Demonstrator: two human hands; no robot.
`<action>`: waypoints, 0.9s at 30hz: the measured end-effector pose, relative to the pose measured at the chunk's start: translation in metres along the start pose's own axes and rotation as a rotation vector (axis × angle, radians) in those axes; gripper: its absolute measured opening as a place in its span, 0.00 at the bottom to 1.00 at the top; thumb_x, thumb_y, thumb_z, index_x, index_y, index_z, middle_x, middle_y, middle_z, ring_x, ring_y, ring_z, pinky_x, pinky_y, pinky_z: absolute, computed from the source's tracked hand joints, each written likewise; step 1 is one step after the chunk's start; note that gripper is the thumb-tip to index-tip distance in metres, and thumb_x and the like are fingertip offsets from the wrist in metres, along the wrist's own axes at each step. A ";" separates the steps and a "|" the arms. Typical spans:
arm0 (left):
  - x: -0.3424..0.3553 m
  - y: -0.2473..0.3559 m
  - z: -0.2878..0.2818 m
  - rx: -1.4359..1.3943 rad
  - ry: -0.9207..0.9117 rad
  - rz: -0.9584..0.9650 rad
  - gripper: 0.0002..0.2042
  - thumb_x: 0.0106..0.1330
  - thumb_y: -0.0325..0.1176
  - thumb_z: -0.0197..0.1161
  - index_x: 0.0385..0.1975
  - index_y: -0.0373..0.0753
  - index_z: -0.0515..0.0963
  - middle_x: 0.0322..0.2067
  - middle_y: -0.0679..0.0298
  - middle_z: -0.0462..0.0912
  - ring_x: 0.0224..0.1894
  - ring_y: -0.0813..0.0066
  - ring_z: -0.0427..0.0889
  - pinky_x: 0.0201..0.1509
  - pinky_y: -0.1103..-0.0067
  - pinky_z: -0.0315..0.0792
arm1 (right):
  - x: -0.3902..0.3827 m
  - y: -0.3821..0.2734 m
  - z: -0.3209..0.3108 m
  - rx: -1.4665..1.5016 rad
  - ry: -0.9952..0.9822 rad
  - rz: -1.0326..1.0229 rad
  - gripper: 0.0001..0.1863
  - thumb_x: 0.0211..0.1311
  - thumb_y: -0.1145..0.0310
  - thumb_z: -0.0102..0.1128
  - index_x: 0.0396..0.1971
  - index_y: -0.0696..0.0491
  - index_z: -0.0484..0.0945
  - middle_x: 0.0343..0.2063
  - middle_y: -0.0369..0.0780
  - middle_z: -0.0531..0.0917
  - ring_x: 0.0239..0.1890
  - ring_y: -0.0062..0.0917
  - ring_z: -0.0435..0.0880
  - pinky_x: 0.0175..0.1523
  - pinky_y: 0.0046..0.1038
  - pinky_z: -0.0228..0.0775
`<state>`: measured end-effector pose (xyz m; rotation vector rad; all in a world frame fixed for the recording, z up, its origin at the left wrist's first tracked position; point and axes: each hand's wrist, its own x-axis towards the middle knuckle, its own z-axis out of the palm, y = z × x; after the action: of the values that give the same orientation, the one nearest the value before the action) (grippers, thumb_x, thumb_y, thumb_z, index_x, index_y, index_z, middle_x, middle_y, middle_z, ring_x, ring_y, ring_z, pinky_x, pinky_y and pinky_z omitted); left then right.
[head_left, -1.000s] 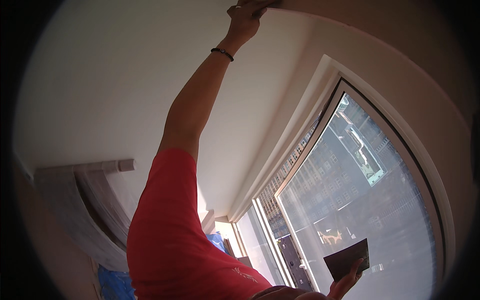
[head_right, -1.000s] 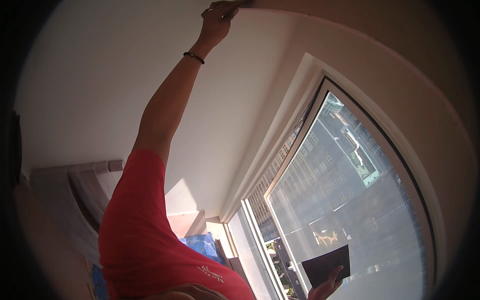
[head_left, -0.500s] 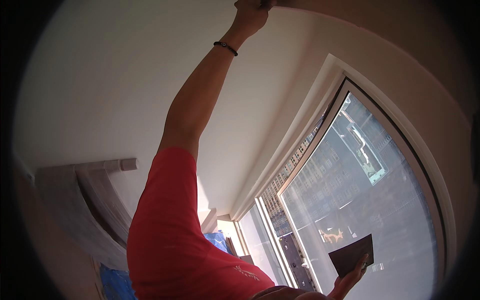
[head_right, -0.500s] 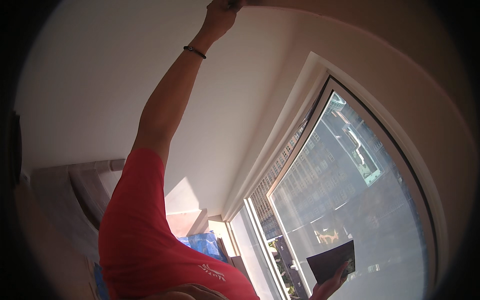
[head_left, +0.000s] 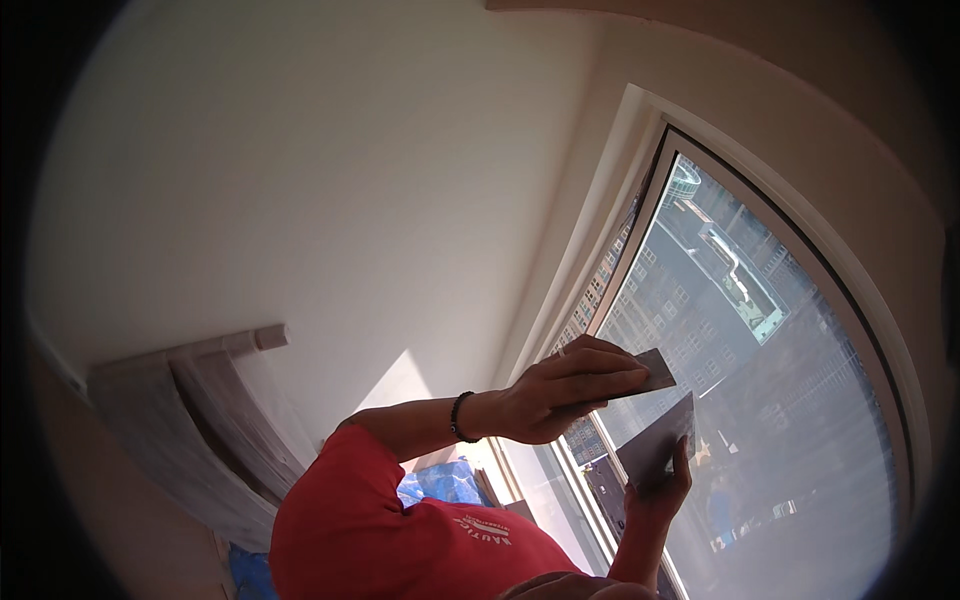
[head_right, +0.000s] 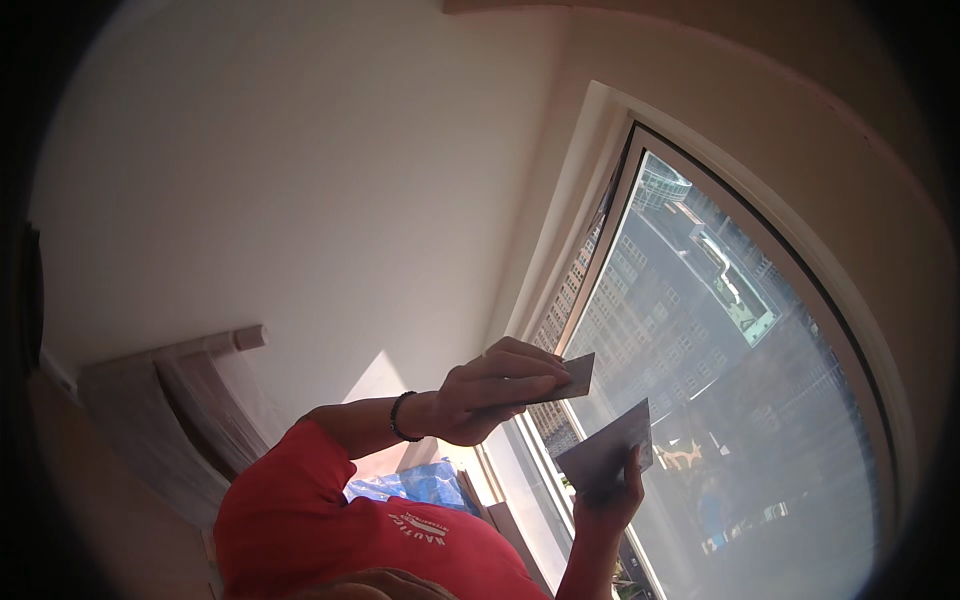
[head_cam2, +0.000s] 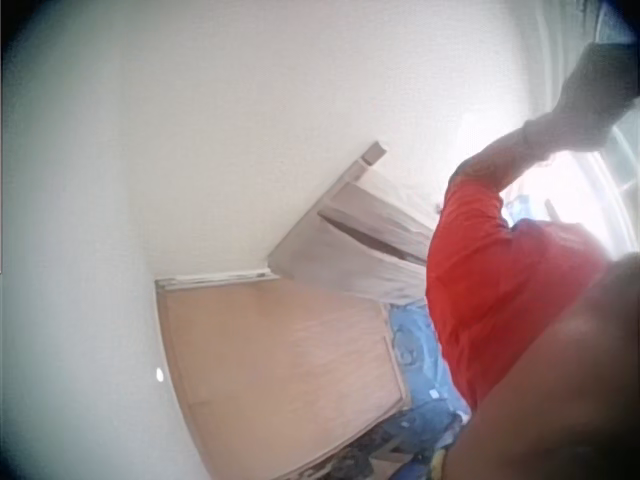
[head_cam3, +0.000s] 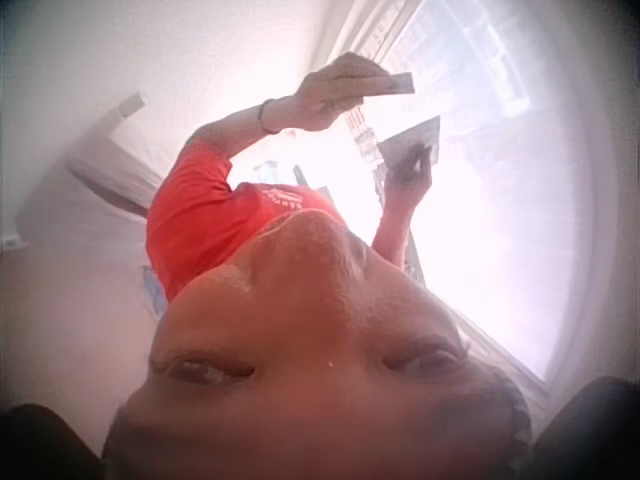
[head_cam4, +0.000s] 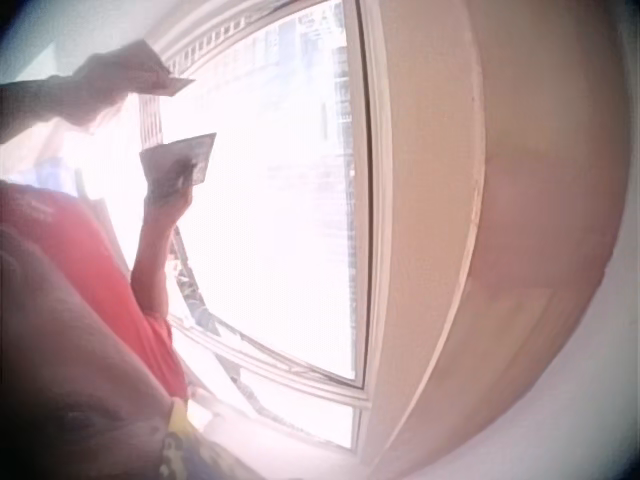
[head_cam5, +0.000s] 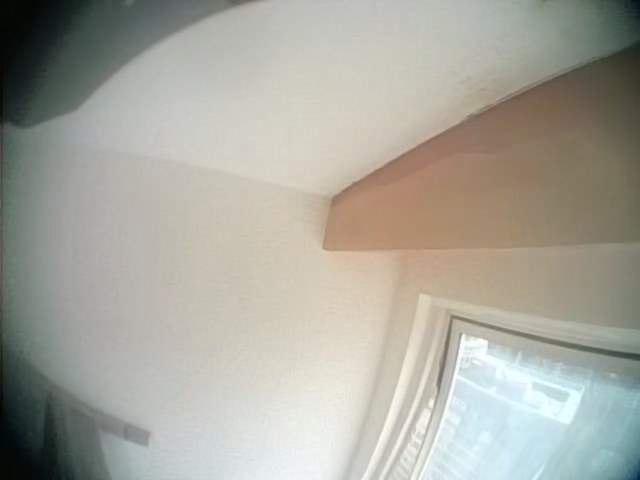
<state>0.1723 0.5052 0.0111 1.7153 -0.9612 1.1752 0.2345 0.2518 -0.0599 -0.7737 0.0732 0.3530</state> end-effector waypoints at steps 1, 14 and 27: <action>-0.016 0.007 0.029 -0.094 -0.100 0.025 0.29 0.64 0.16 0.63 0.67 0.38 0.71 0.65 0.55 0.71 0.68 0.53 0.69 0.67 0.61 0.72 | -0.001 0.005 0.008 0.035 -0.064 0.053 0.22 0.77 0.52 0.50 0.55 0.55 0.77 0.47 0.40 0.84 0.47 0.28 0.85 0.53 0.33 0.79; -0.065 -0.002 -0.010 0.219 -0.054 -0.365 0.24 0.68 0.14 0.52 0.64 0.39 0.75 0.58 0.60 0.80 0.61 0.65 0.79 0.68 0.69 0.71 | -0.006 -0.027 0.030 -0.222 -0.047 -0.253 0.24 0.75 0.54 0.55 0.59 0.58 0.75 0.50 0.41 0.82 0.51 0.29 0.83 0.57 0.30 0.75; 0.171 -0.039 -0.196 0.729 0.414 -0.114 0.12 0.75 0.34 0.60 0.54 0.42 0.83 0.40 0.60 0.90 0.36 0.65 0.89 0.43 0.72 0.81 | -0.002 -0.043 0.065 -0.134 -0.183 -0.488 0.23 0.76 0.54 0.56 0.59 0.56 0.74 0.51 0.41 0.83 0.51 0.27 0.84 0.59 0.30 0.76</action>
<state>0.1913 0.6770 0.2096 1.9048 -0.1709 1.8507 0.2433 0.2681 0.0155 -0.8600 -0.3108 -0.0377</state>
